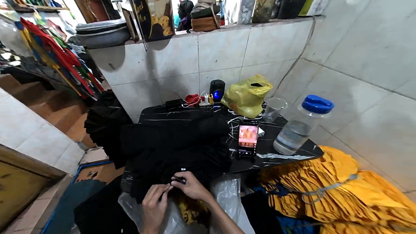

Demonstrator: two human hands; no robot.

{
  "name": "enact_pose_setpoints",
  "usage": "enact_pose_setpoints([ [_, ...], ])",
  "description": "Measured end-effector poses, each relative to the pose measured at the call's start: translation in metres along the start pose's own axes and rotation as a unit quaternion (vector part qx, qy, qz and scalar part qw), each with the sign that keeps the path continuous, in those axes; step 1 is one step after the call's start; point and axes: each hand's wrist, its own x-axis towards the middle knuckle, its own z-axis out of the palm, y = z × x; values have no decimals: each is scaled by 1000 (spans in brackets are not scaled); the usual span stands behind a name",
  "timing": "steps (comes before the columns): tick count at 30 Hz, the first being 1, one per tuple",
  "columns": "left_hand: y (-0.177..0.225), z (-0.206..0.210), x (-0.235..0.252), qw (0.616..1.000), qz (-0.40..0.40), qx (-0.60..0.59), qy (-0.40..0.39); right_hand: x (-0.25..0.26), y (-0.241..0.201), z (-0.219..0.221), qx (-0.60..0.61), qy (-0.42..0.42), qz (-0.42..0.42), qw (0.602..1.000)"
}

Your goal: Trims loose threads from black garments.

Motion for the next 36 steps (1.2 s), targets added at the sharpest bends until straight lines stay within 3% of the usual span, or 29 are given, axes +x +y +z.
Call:
enact_pose_setpoints([
  [8,4,-11,4,999,-29,-27,-34,0,0,2,41,28,-20,999],
  [13,3,-16,1,996,-21,28,-84,0,-1,3,42,24,-10,999],
  [18,-2,-22,0,996,5,47,-71,0,0,5,25,19,-7,999],
  [26,7,-23,0,997,-42,-11,-69,1,1,11,10,32,-3,999],
  [32,3,-25,0,993,-86,-72,-43,-14,-25,18,-220,112,53,968],
  [36,4,-29,3,987,-124,-96,-39,-26,-38,20,-322,138,8,937],
])
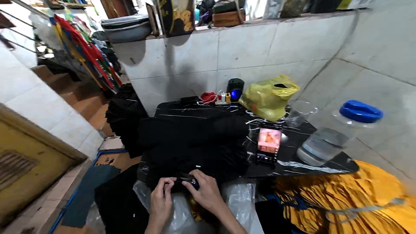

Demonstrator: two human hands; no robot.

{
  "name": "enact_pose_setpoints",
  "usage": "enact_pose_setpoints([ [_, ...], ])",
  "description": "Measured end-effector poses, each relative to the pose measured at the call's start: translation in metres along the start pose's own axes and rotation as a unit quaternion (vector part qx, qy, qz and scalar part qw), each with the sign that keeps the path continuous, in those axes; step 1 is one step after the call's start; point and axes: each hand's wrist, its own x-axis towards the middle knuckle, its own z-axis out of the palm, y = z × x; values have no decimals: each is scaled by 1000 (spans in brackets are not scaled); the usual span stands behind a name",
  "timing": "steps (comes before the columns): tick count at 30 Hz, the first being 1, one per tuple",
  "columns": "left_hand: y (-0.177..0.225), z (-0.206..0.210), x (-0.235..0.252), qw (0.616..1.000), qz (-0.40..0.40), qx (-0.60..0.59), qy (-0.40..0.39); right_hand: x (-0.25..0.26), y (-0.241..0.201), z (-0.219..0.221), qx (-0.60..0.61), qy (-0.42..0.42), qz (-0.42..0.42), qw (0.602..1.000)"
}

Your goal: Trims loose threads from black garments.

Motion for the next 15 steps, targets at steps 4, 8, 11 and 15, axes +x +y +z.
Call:
enact_pose_setpoints([
  [4,1,-1,-2,999,-26,-30,0,-6,-8,4,-60,-27,-49,997],
  [8,2,-1,-3,999,-31,-40,10,-7,-15,16,-92,-21,-65,993],
  [11,3,-3,-2,997,-42,-50,32,-7,-20,18,-110,1,-71,991],
  [15,5,-3,-2,997,-45,-61,26,-9,-27,20,-133,33,-69,988],
])
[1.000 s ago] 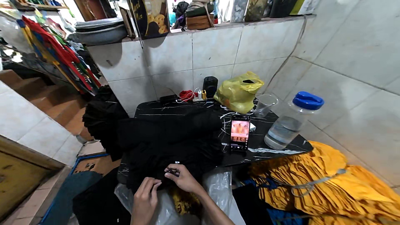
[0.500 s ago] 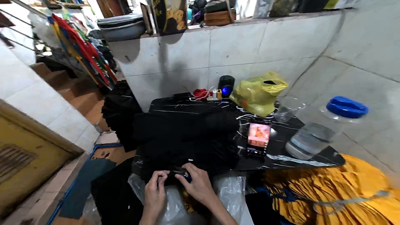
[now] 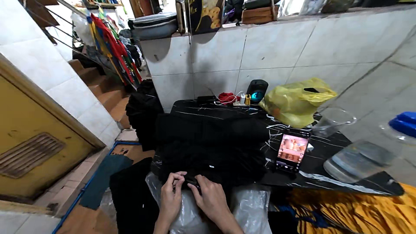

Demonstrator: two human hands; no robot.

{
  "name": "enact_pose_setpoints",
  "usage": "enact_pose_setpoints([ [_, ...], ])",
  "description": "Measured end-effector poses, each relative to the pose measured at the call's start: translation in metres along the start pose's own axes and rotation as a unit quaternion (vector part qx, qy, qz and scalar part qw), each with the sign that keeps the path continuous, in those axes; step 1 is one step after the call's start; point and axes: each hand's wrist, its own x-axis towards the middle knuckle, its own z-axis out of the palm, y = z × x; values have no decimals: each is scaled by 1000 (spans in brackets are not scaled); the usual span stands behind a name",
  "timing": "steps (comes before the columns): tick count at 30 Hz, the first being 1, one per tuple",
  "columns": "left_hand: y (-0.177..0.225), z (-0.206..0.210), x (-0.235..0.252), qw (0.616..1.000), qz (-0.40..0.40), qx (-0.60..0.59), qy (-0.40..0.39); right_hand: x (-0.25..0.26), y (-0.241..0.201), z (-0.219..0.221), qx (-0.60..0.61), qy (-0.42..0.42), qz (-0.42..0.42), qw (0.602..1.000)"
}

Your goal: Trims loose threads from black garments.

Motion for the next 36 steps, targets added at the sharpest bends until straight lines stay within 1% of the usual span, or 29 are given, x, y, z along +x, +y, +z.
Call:
enact_pose_setpoints([
  [4,1,5,-1,1000,6,8,-7,2,-6,7,-23,22,-7,999],
  [6,2,5,1,1000,2,-9,-3,4,-6,9,-26,55,21,998],
  [7,3,4,2,1000,-5,-26,3,5,-4,10,-5,69,43,997],
  [9,4,3,5,997,-26,-67,16,8,3,10,95,67,96,989],
  [11,7,2,8,993,-45,-107,28,11,16,14,229,10,135,964],
  [13,12,5,10,989,-57,-124,52,13,30,23,345,0,127,930],
  [15,20,12,5,991,-63,-103,64,17,40,26,413,-3,119,903],
  [16,22,15,-2,994,-66,-84,28,19,43,25,430,-10,122,895],
  [17,23,18,-12,995,-67,-63,-49,21,45,23,438,-19,128,889],
  [18,20,21,-21,985,-59,-43,-157,23,47,21,442,-29,133,887],
  [19,14,24,-27,961,-43,-24,-274,25,48,19,443,-35,136,886],
  [20,6,26,-31,927,-24,-7,-373,25,49,18,442,-41,137,886],
  [21,-2,28,-33,908,-11,8,-419,26,50,17,439,-46,138,887],
  [22,-6,27,-34,914,-5,20,-406,26,51,17,437,-49,138,888],
  [23,-8,24,-33,937,0,29,-349,25,52,17,435,-50,137,889],
  [24,-8,20,-29,964,8,45,-263,24,52,17,431,-49,134,891],
  [25,-6,17,-23,982,23,75,-170,22,51,18,426,-47,131,894],
  [26,-5,13,-14,987,44,124,-89,20,50,19,420,-47,127,897],
  [27,-6,10,-6,980,67,182,-36,19,48,20,412,-48,123,902],
  [28,-7,7,1,969,88,232,-11,17,45,22,399,-49,117,908],
  [30,-13,6,11,949,118,292,-10,11,38,22,340,-56,98,934],
  [31,-16,7,14,944,127,304,-5,7,36,16,278,-75,94,953],
  [32,-17,6,18,943,131,307,6,4,33,5,188,-110,99,971],
  [33,-17,4,23,942,131,309,23,3,30,-8,94,-142,107,980],
  [35,-16,-3,34,941,130,308,53,0,33,-38,-38,-190,157,968],
  [36,-16,-6,40,942,128,305,61,-1,39,-52,-78,-193,183,961],
])
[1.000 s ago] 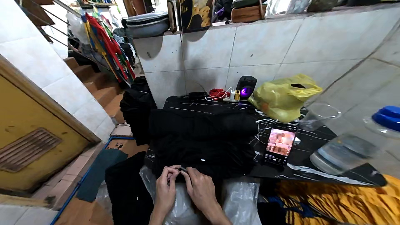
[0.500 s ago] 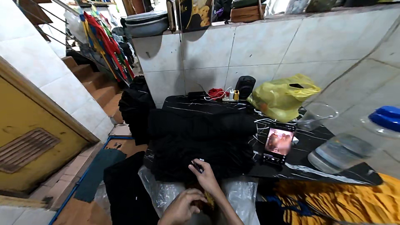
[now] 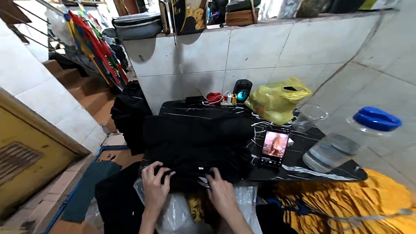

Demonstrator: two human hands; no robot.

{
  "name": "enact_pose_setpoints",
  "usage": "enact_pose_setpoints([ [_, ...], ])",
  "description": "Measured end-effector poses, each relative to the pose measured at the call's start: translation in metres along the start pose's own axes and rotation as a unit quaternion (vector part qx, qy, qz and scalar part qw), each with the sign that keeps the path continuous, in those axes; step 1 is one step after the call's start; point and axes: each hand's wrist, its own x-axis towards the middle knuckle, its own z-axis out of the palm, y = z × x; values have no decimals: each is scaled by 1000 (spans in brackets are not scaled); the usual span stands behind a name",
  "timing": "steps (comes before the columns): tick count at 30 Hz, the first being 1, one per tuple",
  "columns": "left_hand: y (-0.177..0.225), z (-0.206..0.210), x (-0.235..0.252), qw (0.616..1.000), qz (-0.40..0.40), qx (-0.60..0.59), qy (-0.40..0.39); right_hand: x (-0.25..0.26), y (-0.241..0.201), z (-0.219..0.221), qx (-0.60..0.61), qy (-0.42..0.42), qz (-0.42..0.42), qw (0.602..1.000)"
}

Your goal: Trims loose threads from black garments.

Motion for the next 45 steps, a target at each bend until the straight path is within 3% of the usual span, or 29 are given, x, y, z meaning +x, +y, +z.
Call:
enact_pose_setpoints([
  [2,0,6,11,1000,-7,-9,7,-3,24,-23,-37,36,34,998],
  [5,3,27,26,999,-45,-31,3,6,52,-46,5,86,32,996],
  [9,3,47,49,993,-112,-18,-13,35,78,-34,85,323,-5,943],
  [11,2,52,53,994,-110,6,-7,44,90,-35,91,363,11,927],
  [14,11,53,52,996,-60,70,-4,50,94,-36,64,329,43,941],
  [18,37,59,45,994,43,75,-72,49,94,-25,54,340,53,937],
  [22,37,78,42,991,59,13,-117,27,92,-15,96,395,-41,913],
  [24,32,81,42,993,48,-5,-111,12,89,-9,94,313,-82,941],
  [27,27,80,40,992,54,-23,-108,-1,83,-3,47,165,-56,984],
  [35,13,77,34,991,82,-56,-93,21,92,-18,117,337,-21,934],
  [45,27,63,41,983,65,-80,-151,54,106,-14,148,316,39,936],
])
